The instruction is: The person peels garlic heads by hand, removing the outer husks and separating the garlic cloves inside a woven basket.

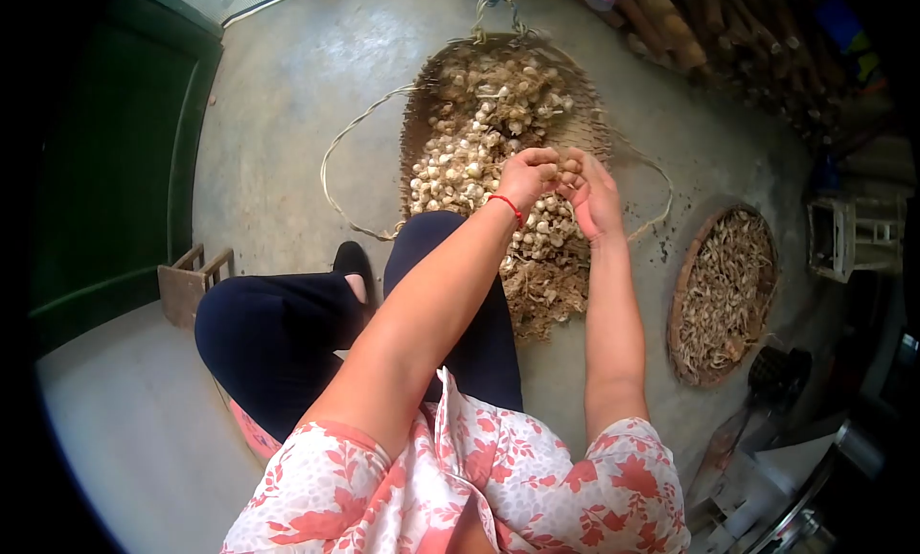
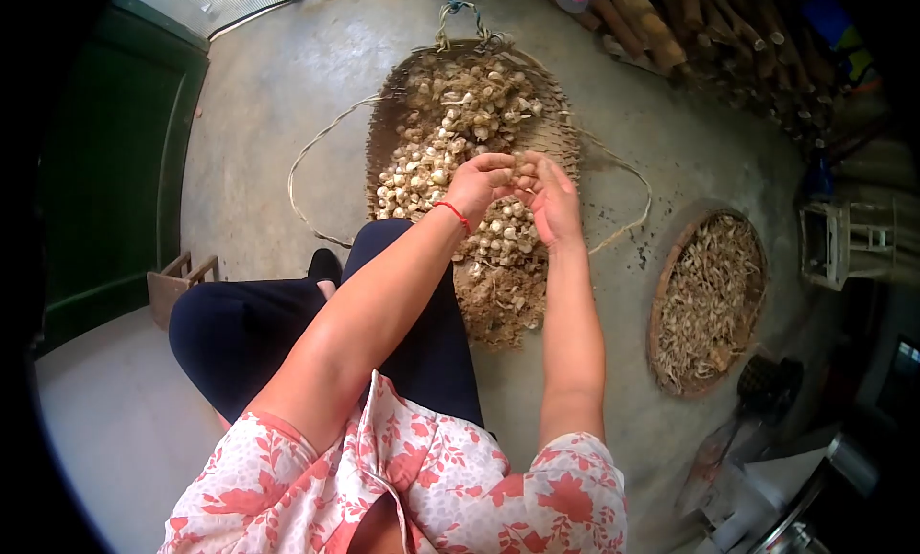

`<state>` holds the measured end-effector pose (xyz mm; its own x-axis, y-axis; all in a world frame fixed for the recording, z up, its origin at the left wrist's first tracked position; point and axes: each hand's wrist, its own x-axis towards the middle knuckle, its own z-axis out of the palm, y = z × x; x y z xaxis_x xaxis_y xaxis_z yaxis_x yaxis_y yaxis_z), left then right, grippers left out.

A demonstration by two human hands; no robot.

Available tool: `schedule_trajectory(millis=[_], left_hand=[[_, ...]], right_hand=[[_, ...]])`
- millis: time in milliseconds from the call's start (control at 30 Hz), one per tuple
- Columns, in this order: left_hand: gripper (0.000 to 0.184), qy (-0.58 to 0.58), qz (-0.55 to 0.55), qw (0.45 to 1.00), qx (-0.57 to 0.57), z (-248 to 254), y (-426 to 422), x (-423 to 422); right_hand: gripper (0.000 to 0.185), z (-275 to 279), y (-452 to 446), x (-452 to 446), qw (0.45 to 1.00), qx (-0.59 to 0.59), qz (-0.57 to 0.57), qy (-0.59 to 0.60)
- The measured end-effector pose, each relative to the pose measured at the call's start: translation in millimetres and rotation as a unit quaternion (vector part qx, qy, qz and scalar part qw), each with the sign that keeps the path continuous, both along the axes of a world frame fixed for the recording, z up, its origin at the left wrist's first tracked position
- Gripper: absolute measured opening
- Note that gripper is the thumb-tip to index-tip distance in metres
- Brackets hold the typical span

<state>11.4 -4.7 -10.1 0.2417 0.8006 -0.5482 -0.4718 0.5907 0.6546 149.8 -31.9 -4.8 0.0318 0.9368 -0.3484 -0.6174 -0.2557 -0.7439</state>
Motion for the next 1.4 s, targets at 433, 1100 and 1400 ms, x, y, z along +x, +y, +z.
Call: schedule_trajectory(millis=[433, 1100, 1400], left_hand=[[0.029, 0.394, -0.329, 0.848, 0.133, -1, -7, -14], [0.030, 0.513, -0.345, 0.777, 0.119, -32, -4, -29], [0.027, 0.032, -0.076, 0.997, 0.010, 13, 3, -16]], right_hand=[[0.025, -67, 7, -10, 0.983, -0.129, -0.032, -0.130], [0.025, -61, 49, -13, 0.866, -0.044, 0.146, -0.476], [0.031, -11, 6, -12, 0.970, 0.042, 0.048, -0.234]])
